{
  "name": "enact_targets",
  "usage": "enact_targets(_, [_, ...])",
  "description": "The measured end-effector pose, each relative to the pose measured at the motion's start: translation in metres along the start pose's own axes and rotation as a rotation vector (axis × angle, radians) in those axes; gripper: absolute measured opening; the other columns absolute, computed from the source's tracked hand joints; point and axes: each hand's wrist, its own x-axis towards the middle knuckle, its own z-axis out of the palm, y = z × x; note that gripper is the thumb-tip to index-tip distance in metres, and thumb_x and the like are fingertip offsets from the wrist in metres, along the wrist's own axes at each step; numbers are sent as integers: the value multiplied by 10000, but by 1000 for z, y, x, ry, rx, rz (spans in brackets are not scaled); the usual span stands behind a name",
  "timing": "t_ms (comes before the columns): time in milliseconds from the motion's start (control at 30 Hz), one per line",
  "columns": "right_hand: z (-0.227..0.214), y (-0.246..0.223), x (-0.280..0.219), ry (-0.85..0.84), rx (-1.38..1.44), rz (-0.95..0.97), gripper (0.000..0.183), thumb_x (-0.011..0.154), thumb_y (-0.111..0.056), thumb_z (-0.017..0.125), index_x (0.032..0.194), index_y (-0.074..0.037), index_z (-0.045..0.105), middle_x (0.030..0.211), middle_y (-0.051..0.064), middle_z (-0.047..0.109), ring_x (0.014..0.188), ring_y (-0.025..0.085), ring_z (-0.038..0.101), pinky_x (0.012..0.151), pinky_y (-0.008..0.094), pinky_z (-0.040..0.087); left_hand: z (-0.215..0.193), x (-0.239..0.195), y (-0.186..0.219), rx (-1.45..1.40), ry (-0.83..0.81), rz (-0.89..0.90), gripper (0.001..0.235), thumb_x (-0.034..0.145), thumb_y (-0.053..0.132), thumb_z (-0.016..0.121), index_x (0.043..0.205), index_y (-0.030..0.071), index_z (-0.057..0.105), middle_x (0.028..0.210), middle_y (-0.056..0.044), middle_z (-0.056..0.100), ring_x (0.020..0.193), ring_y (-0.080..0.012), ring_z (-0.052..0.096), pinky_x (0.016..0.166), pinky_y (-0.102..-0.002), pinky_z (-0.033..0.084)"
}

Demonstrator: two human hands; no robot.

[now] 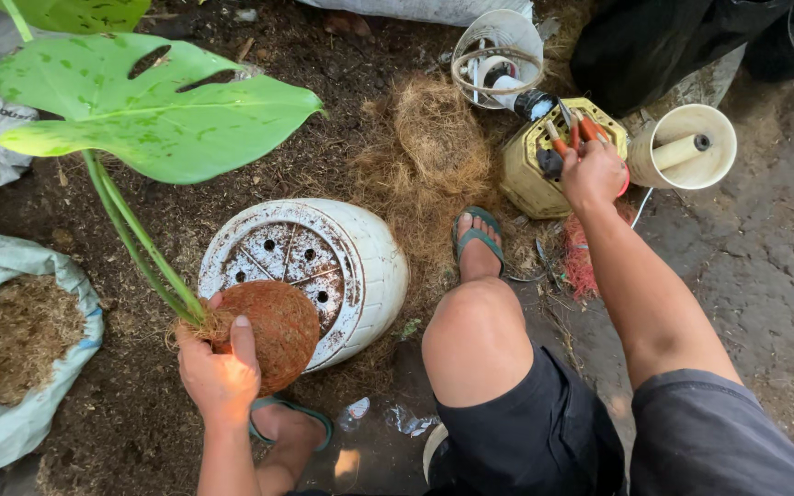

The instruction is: The person trims excess coconut fiber from a plant root ball using red-handled shears, then places the plant aside. They then gather loose coconut fiber and pack it into a white perforated container.

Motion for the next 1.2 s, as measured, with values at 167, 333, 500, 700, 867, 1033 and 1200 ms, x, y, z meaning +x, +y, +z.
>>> enact_targets(167, [2, -15, 6, -240, -97, -25, 371, 938, -388, 704, 1044, -36, 753, 1079, 235, 720, 994, 409, 692, 891, 534, 519, 3, 0, -2, -37, 0, -8, 499, 942, 148, 710, 1391, -11, 560, 1305, -133, 705, 1106, -260, 704, 996, -376, 526])
enact_targets(333, [-9, -24, 3, -183, -32, 36, 502, 957, -490, 717, 1008, 9, 732, 1031, 281, 700, 954, 434, 681, 870, 533, 522, 0, 0, -5, -64, 3, 20, 530, 918, 141, 744, 1368, -34, 525, 1298, -128, 713, 1141, -250, 688, 1016, -359, 510])
enact_targets(500, [-24, 19, -5, -121, -50, 82, 424, 963, -394, 716, 1150, -14, 696, 1171, 261, 681, 1083, 426, 654, 957, 529, 493, -3, 0, -7, -116, -31, 42, 491, 930, 115, 723, 1358, -36, 535, 1321, -134, 716, 1168, -235, 684, 1036, -351, 510])
enact_targets(700, [-21, 47, 0, -311, -93, 78, 605, 808, -198, 725, 1371, -46, 566, 1300, 218, 656, 1193, 390, 621, 1021, 567, 430, -3, 1, -5, -148, -42, 6, 495, 926, 120, 706, 1362, -33, 527, 1313, -133, 716, 1161, -224, 687, 1011, -347, 523])
enact_targets(867, [-31, 41, 14, -468, -211, 100, 567, 806, -205, 754, 1323, -25, 603, 1178, 218, 722, 1086, 365, 700, 1020, 515, 468, -4, 0, 0, -19, -8, 112, 465, 911, 85, 748, 1345, -20, 615, 1309, -174, 682, 1183, -281, 673, 1022, -387, 510])
enact_targets(1033, [-35, 50, 26, -542, -282, 151, 374, 814, -240, 756, 1098, 3, 745, 1064, 249, 744, 965, 374, 733, 866, 456, 569, -4, 1, 2, -124, 6, 63, 474, 884, 126, 775, 1309, -8, 616, 1233, -134, 702, 1106, -262, 696, 975, -375, 533])
enact_targets(1200, [-44, 76, 11, -570, -320, -146, 536, 963, -513, 642, 997, -1, 797, 981, 287, 770, 939, 447, 721, 826, 527, 570, -6, 5, -11, -74, 13, 159, 426, 849, 167, 829, 1221, 36, 668, 1076, -179, 734, 1006, -352, 717, 900, -431, 568])
